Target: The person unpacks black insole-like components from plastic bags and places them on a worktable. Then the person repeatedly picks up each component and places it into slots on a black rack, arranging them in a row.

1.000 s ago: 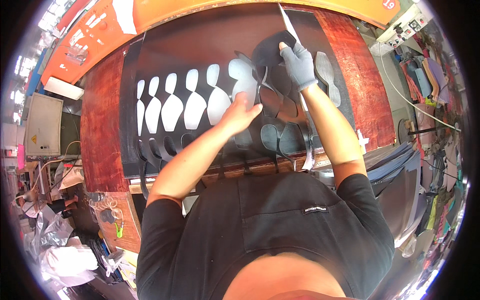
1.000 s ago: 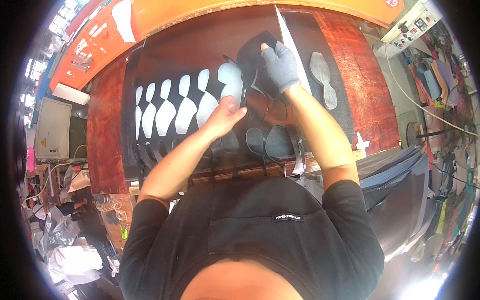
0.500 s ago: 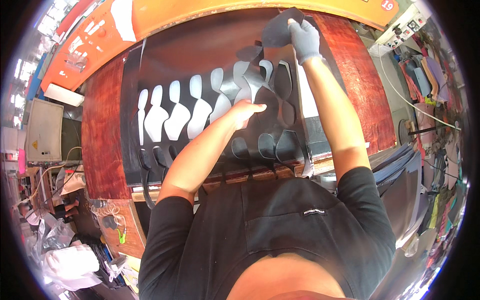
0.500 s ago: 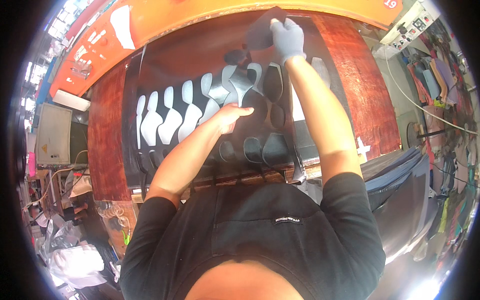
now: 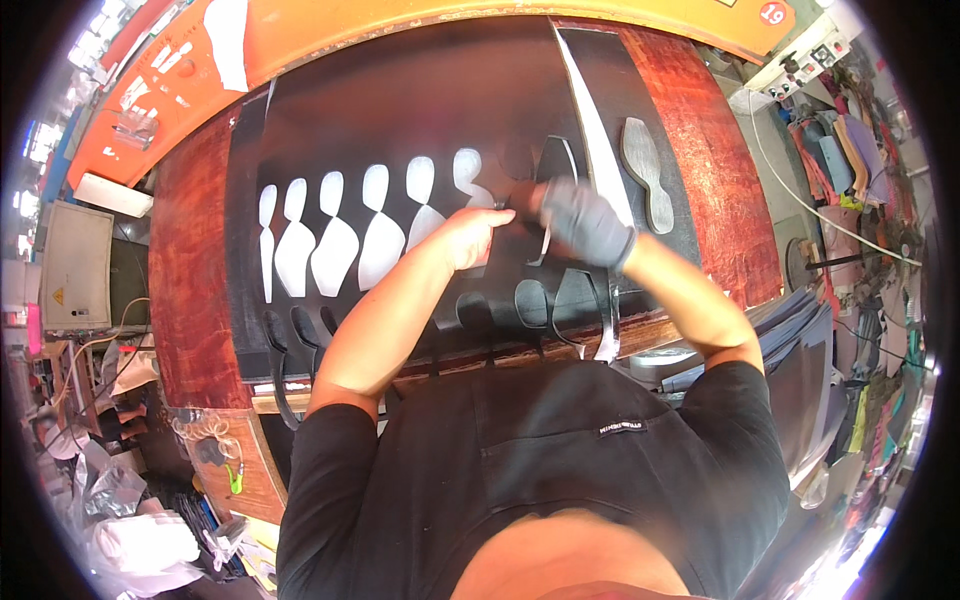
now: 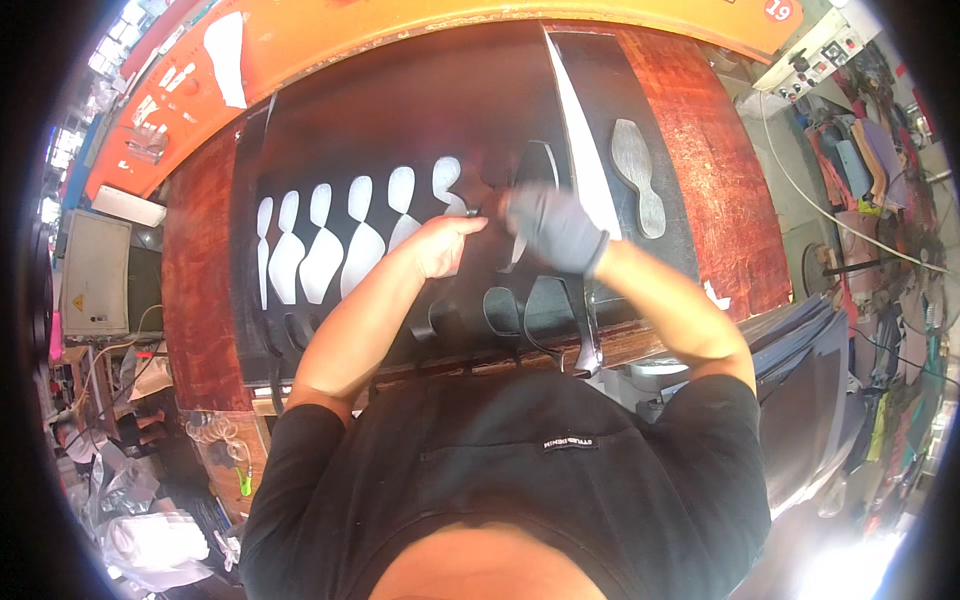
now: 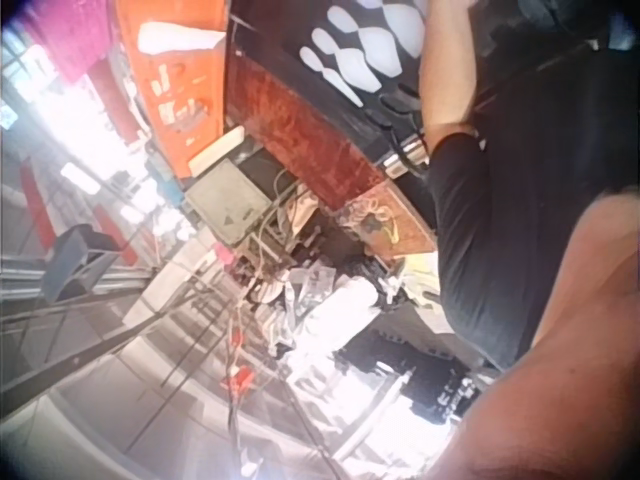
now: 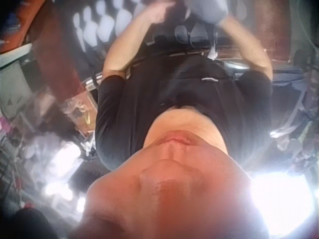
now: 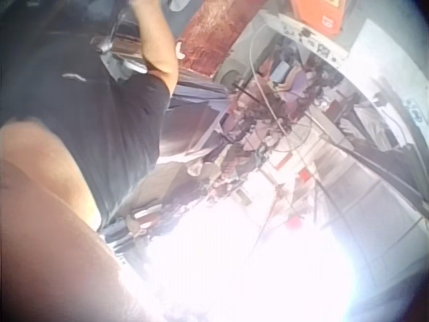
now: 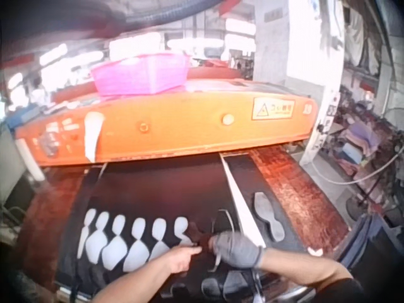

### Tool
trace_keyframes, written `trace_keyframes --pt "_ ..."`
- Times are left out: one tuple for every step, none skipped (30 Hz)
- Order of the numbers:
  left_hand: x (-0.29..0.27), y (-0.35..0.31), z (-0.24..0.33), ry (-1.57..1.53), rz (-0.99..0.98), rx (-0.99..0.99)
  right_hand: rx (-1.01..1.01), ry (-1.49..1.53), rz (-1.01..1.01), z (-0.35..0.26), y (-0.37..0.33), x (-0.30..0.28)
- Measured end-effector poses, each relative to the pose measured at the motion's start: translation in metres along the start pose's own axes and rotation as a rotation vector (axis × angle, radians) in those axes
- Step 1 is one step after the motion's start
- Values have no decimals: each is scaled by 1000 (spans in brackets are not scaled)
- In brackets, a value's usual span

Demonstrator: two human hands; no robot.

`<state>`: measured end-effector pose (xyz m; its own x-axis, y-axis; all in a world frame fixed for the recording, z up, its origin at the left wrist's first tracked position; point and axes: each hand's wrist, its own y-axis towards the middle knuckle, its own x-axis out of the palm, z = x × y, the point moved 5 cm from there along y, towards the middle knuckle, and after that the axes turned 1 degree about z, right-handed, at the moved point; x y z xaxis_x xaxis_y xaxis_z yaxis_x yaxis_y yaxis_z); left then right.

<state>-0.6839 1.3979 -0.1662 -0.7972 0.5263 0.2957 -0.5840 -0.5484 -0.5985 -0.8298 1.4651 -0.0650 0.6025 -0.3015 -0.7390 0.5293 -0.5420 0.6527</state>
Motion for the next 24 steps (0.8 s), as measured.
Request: trace_keyframes --pt "-1 1 -1 1 19 -18 78 8 -87 -8 -20 13" --pt "-2 2 -2 14 65 -34 55 26 -105 -16 -33 20" --pt "2 2 -3 -68 12 -22 87 -11 -116 -13 -42 24" --pt "6 3 -3 -68 -62 -16 76 -47 -125 -14 -47 27" --pt "8 3 -4 -67 -57 9 101 -76 -133 -11 -48 29" --pt "9 3 -4 -74 -63 41 45 -92 -118 -10 -45 28" --pt "11 2 -4 -35 -42 48 27 -98 -102 -6 -38 27" --pt "12 2 -5 -2 -46 49 -11 -105 -96 -3 -30 24" --pt "15 1 -4 28 -92 69 4 -18 -50 2 -20 18" --pt "17 -1 -3 56 -136 88 104 -37 -96 12 -13 11" --pt "16 -1 -3 136 -90 81 228 -98 159 20 -8 -13" --pt "15 -3 -4 148 -51 74 677 -153 23 59 -4 -30" --pt "16 -4 -4 123 -44 90 876 -12 467 73 -13 -77" --pt "16 -6 -5 97 -3 93 925 37 642 85 -13 -113" --pt "15 -10 1 241 107 249 847 216 770 89 -13 -135" --pt "15 -15 6 381 246 380 672 384 877 88 -10 -154" --pt "18 -25 12 497 391 565 723 239 850 85 -15 -171" --pt "24 -43 21 674 652 861 706 106 811 80 -15 -183" --pt "33 -55 29 752 734 1117 757 -7 753 74 -19 -187" --pt "42 -69 35 806 815 1368 738 -92 705 65 -19 -185" --pt "50 -55 41 762 588 1233 722 -179 677 57 -18 -181" --pt "58 -40 47 674 387 1106 660 -279 652 48 -15 -174" --pt "63 -22 49 728 374 852 706 -344 553 46 -12 -163" --pt "62 1 56 713 357 548 693 -480 479 42 -7 -152"
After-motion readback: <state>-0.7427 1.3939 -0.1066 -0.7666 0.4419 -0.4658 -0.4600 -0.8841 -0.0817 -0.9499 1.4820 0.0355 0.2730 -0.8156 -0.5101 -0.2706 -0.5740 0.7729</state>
